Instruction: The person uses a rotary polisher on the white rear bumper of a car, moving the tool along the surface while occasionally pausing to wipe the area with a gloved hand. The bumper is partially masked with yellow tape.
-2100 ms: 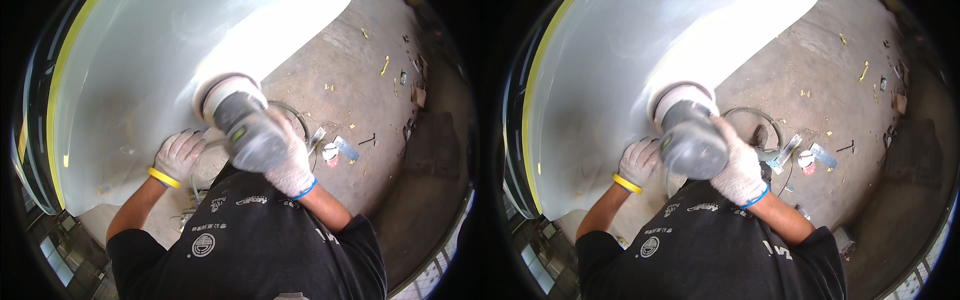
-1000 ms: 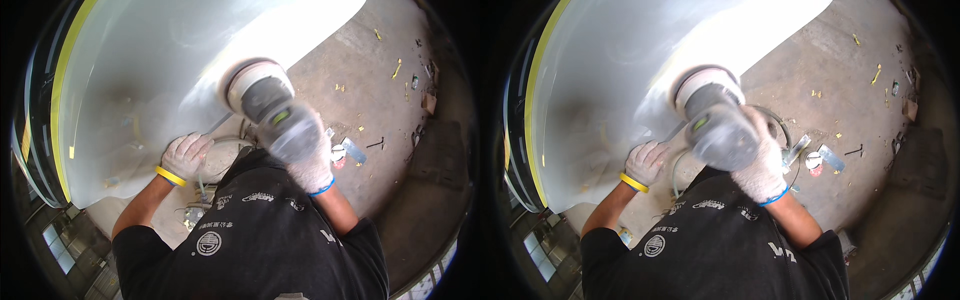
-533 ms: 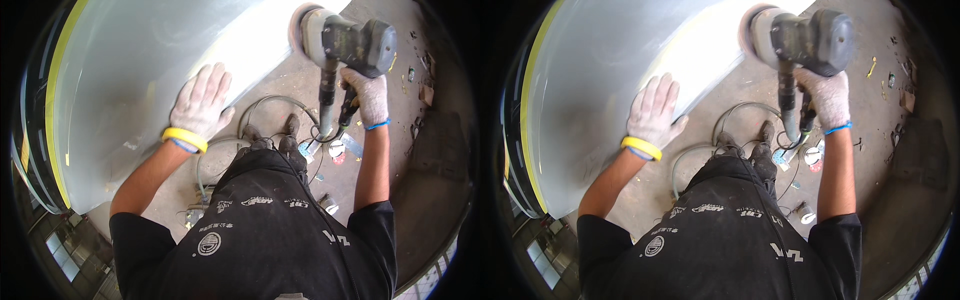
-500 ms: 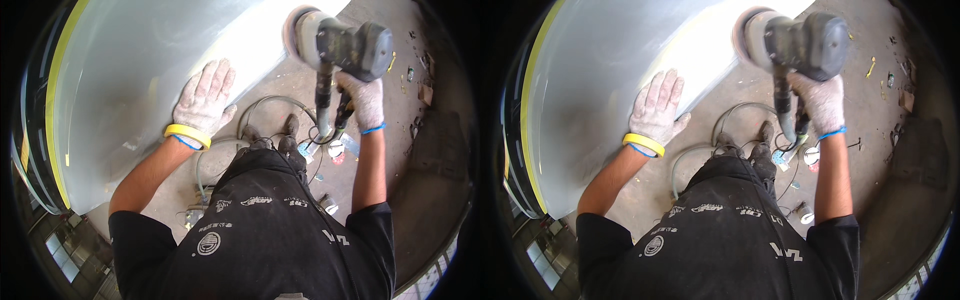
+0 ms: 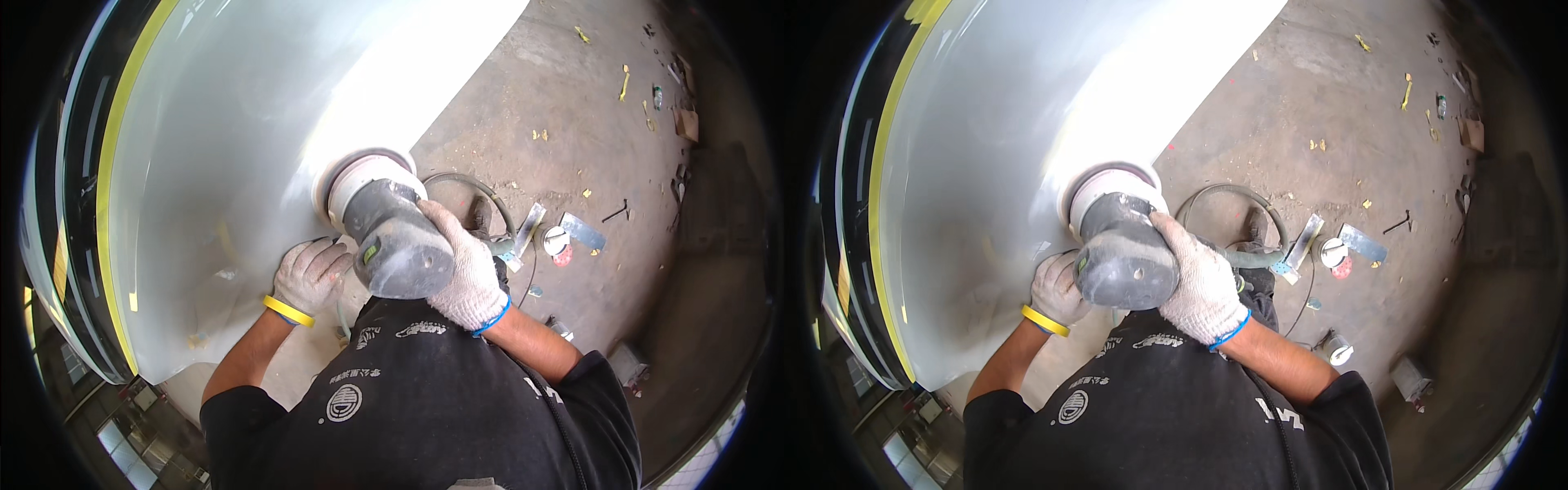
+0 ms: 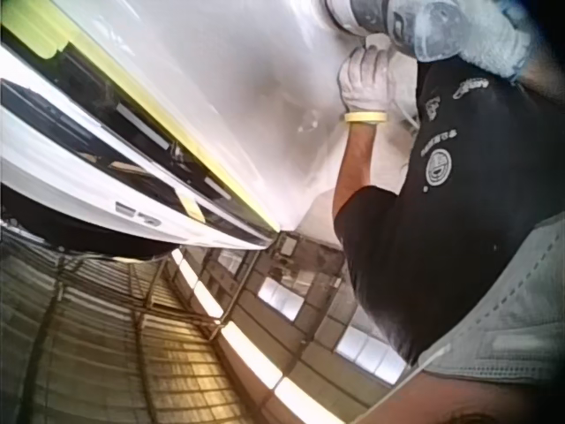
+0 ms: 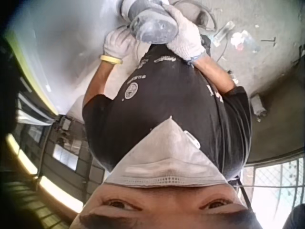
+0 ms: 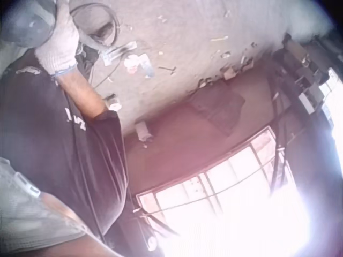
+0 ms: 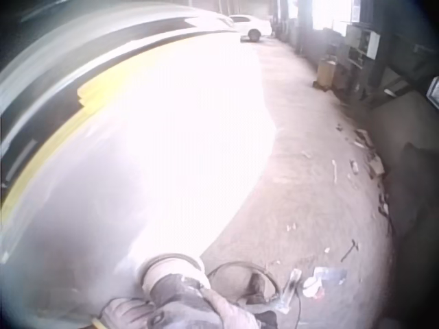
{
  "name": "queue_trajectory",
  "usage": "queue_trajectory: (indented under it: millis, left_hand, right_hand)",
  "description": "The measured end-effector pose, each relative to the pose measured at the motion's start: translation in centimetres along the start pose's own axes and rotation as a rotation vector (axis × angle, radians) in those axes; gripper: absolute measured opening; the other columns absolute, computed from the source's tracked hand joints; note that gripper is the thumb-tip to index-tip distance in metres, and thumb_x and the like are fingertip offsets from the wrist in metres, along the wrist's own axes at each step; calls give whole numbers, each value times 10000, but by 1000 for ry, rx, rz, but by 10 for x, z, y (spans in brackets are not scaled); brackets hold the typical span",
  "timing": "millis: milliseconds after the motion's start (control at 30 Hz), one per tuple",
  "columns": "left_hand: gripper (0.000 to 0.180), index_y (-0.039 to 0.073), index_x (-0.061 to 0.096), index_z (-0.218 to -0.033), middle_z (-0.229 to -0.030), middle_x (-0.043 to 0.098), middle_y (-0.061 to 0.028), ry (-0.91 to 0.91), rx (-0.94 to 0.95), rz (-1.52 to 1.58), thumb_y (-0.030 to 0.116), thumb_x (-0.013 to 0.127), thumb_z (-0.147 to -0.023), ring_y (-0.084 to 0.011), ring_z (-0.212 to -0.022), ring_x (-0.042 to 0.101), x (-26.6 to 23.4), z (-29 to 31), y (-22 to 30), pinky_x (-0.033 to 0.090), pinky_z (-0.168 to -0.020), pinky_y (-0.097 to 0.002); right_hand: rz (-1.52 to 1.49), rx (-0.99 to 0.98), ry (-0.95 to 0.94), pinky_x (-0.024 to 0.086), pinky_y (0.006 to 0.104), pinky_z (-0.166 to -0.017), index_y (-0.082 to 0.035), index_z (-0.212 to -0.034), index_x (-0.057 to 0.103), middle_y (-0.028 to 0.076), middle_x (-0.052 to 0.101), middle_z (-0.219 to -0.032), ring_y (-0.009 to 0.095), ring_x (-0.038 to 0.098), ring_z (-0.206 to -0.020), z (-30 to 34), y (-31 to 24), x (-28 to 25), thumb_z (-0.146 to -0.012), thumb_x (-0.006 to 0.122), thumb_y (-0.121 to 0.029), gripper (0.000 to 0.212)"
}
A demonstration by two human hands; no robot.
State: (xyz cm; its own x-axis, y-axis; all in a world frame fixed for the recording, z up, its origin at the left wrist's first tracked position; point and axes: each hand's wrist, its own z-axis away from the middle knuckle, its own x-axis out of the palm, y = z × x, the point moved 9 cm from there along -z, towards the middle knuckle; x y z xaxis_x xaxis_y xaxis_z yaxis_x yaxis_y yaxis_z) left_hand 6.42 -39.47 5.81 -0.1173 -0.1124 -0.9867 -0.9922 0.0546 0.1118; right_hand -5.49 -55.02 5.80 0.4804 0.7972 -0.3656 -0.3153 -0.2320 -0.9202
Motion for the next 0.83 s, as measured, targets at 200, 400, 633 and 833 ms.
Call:
queue_trajectory:
  millis: [200,400,633,833]
  left_hand:
    - [341,109,652,-1048,-1179,609,-71,-37,2,-57,159,645,-711,-271,-1130,549,1,9,0,444,-932,-436]
    - [565,39,553,-1230,-1336,510,-134,-48,-98,-257,303,673,-744,-325,-1255,449,-12,-35,-11,399,-993,-479]
    - [819,22,412,-1398,-1493,347,-146,-222,-205,-439,482,657,-766,-321,-1375,316,13,-166,-34,279,-1117,-458]
    - [868,87,176,-1524,-1609,108,-106,-245,-190,-515,485,561,-855,-289,-1480,113,52,-292,-36,171,-1188,-427]
  right_hand:
    - [10,13,185,530,337,-811,-6,-1167,558,136,671,-1019,247,661,-962,-42,14,-68,-709,776,-77,513]
    - [-136,128,380,459,263,-582,8,-793,657,16,608,-668,89,556,-627,-99,71,-178,-739,702,-138,162]
    - [-219,225,507,434,258,-548,-25,-768,649,21,594,-654,105,547,-577,-115,138,-229,-742,707,-147,137]
    - [-293,259,576,458,262,-572,2,-862,664,29,616,-706,113,564,-607,-71,160,-216,-709,712,-67,174]
